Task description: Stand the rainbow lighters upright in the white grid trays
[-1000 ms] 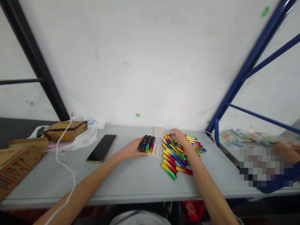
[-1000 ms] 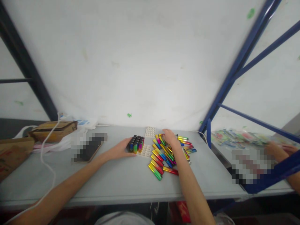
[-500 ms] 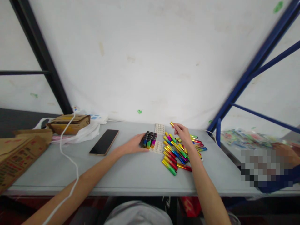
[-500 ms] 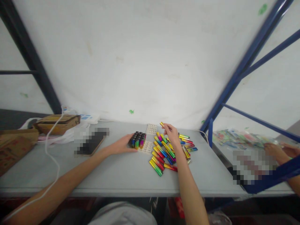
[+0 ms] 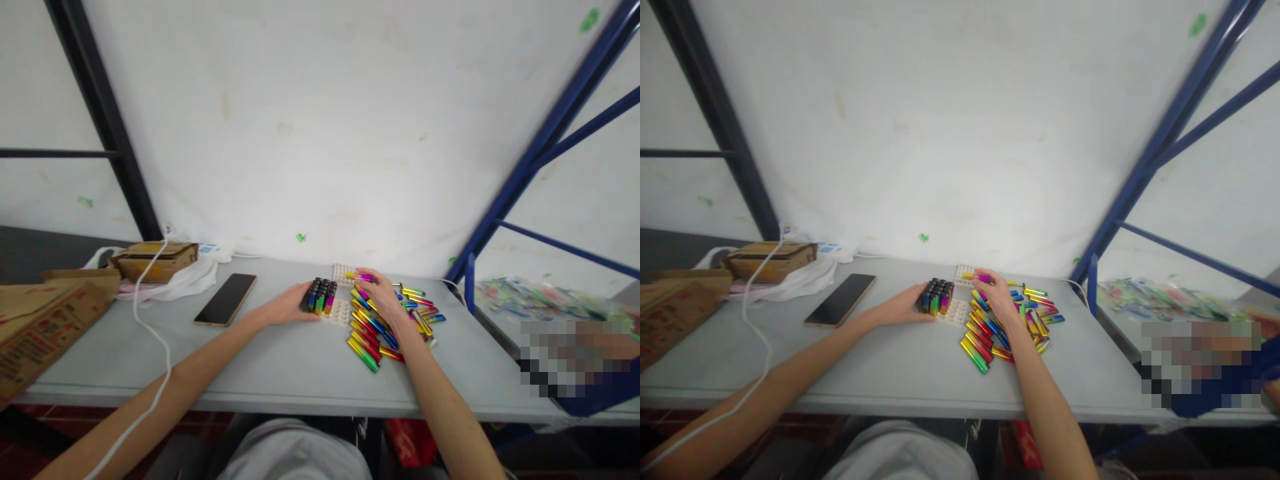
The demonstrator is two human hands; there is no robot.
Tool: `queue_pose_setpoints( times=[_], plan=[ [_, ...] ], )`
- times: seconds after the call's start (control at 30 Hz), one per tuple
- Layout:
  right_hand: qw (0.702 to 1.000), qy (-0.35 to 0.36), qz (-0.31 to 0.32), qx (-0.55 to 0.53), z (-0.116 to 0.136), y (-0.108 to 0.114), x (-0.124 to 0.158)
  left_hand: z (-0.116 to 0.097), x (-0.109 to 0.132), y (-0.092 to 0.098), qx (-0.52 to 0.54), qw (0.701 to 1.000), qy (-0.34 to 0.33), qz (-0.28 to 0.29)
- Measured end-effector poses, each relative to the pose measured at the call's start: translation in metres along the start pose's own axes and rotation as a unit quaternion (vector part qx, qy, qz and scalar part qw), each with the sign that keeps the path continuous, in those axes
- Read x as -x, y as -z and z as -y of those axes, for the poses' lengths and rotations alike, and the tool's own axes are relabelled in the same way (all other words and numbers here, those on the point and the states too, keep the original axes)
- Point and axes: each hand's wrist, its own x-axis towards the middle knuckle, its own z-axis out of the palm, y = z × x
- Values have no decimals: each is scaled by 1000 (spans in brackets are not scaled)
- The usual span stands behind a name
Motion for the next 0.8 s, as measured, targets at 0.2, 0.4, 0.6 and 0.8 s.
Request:
queue_pose_setpoints(
  times=[0.2, 0.4, 0.6, 0.8],
  plan=[
    [999, -18, 0, -29, -7, -7, 0, -1, 0, 0, -2, 1000, -11, -3],
    [996, -30, 17, -87, 1, -10, 2, -1, 0, 0, 2, 1000, -17, -7],
    [993, -37, 21, -108, 0, -12, 2, -1, 0, 0, 0, 1000, -9, -8],
    [987, -89, 51, -123, -6, -25, 2, -2, 0, 0, 8, 1000, -9, -11]
  ],
)
